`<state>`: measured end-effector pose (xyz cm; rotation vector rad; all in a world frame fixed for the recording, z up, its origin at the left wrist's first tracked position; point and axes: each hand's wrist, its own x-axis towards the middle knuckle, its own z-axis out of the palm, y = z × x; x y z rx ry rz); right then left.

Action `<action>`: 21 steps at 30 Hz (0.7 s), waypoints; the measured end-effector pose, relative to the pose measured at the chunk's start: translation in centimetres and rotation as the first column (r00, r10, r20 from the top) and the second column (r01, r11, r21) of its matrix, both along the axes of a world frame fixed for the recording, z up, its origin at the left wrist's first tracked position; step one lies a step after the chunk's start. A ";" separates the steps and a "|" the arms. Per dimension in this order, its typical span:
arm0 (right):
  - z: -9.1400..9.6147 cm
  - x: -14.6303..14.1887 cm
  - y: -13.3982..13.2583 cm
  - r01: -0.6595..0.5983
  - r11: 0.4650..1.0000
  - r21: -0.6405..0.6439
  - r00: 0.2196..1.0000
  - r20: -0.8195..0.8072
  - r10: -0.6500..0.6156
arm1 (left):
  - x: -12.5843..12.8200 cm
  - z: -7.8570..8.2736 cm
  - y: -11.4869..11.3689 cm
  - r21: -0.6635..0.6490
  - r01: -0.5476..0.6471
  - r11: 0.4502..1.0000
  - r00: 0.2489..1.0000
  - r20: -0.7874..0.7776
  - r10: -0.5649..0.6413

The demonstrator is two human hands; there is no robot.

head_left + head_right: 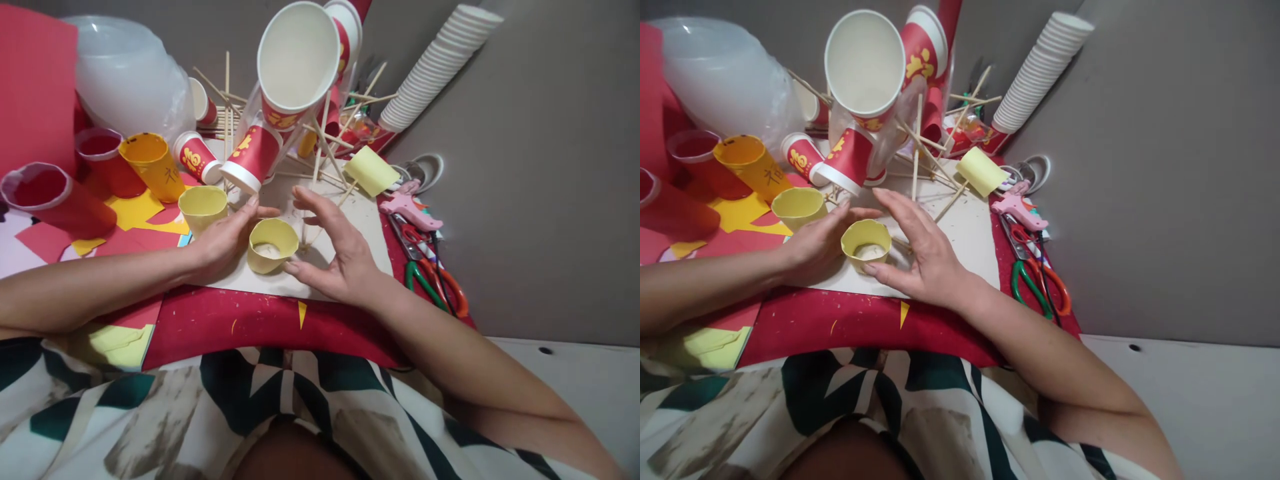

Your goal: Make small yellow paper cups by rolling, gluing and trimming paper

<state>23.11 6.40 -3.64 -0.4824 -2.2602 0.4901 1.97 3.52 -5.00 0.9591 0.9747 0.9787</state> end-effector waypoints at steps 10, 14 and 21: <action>-3.2 -0.5 -0.6 -0.056 0.996 -0.077 0.998 -0.043 0.053 | -2.5 0.2 -1.6 0.303 0.348 0.887 0.867 -0.465 -0.181; -3.8 -0.6 -1.1 -0.087 0.986 -0.141 0.995 -0.059 0.080 | -1.4 -1.2 -1.7 0.376 0.295 0.879 0.882 -0.461 -0.098; -4.9 -0.7 -1.1 -0.138 0.969 -0.204 0.986 -0.125 0.114 | -0.8 -2.3 -1.8 0.446 0.259 0.857 0.865 -0.502 0.000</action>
